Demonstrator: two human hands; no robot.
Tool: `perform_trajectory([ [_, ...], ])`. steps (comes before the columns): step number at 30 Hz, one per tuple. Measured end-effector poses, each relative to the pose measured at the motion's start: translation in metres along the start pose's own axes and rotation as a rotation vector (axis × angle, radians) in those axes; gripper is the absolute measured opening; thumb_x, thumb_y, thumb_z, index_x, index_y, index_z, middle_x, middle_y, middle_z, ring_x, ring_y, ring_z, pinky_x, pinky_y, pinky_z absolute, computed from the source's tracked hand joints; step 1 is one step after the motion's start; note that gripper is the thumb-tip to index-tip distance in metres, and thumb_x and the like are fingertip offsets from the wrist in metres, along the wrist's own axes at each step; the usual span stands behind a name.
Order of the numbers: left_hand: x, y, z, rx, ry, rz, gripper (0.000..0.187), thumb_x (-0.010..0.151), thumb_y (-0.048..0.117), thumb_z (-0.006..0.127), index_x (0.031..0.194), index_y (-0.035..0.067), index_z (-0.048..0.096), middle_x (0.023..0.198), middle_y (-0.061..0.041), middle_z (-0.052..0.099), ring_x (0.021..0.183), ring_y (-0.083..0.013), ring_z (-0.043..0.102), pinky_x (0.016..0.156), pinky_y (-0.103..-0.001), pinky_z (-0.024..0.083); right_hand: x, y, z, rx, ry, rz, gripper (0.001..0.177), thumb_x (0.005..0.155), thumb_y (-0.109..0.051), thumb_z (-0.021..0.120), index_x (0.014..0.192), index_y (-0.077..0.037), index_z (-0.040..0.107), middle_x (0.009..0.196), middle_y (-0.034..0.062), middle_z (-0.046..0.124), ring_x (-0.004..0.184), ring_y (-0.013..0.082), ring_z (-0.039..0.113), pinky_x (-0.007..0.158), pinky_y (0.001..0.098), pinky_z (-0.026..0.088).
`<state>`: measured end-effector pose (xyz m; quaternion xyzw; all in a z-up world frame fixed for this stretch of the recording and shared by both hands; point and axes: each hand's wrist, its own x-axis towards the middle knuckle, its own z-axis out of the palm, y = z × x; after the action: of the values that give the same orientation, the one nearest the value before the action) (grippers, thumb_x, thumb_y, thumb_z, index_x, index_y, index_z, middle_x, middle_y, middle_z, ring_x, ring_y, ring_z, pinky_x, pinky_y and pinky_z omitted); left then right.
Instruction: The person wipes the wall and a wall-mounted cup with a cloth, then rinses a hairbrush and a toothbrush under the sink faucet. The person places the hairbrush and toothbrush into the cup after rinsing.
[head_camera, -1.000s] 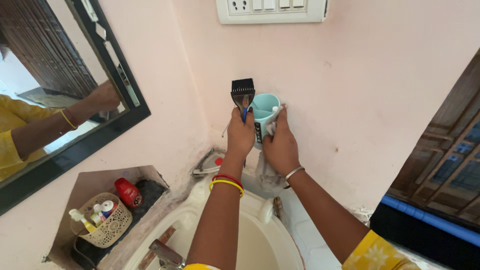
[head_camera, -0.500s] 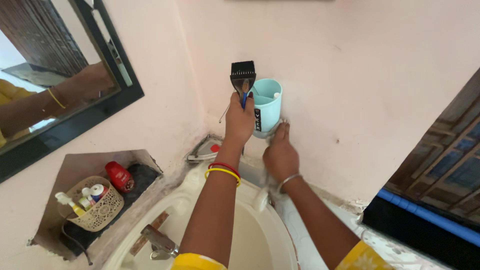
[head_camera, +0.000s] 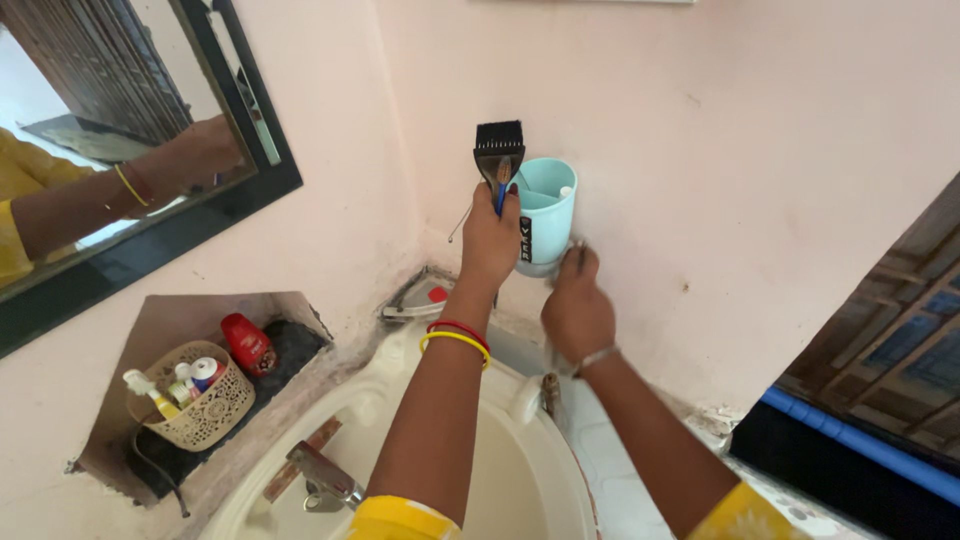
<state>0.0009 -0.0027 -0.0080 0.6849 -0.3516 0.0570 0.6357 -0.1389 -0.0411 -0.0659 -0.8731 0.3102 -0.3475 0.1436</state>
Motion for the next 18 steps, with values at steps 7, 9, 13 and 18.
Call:
perform_trajectory([
  [7,0.0,-0.001,0.0,0.009,-0.024,-0.041,0.032,0.098,0.033,0.055,0.116,0.006,0.056,0.1,-0.024,0.072,0.095,-0.0431,0.07,0.082,-0.049,0.053,-0.045,0.0,0.018,-0.033,0.022,-0.234,0.076,0.082,0.003,0.049,0.154,0.006,0.028,0.16,0.0278,0.027,0.094,0.041,0.07,0.071,0.0441,0.059],
  [9,0.003,0.0,-0.002,0.036,-0.021,-0.045,0.033,0.099,0.033,0.056,0.116,0.005,0.055,0.099,-0.025,0.071,0.095,-0.0439,0.069,0.082,-0.049,0.053,-0.043,0.013,0.016,-0.094,0.083,-0.39,0.077,0.079,0.002,0.051,0.154,0.004,0.031,0.16,0.0245,0.03,0.096,0.0398,0.068,0.069,0.0434,0.058],
  [13,0.006,0.0,-0.002,0.04,-0.025,-0.065,0.032,0.1,0.033,0.055,0.115,0.005,0.057,0.097,-0.025,0.071,0.093,-0.0443,0.069,0.081,-0.05,0.051,-0.029,0.025,0.02,-0.149,-0.067,-0.456,0.075,0.081,0.002,0.053,0.153,-0.002,0.035,0.162,0.0143,0.031,0.083,0.034,0.065,0.069,0.044,0.057],
  [18,0.001,0.002,0.0,0.058,0.037,0.042,0.029,0.101,0.029,0.058,0.112,0.002,0.058,0.094,-0.023,0.07,0.088,-0.0426,0.067,0.077,-0.05,0.05,-0.035,0.011,0.024,-0.151,-0.268,-0.45,0.075,0.083,0.003,0.055,0.155,-0.012,0.038,0.164,0.0032,0.034,0.083,0.0316,0.064,0.072,0.0408,0.056],
])
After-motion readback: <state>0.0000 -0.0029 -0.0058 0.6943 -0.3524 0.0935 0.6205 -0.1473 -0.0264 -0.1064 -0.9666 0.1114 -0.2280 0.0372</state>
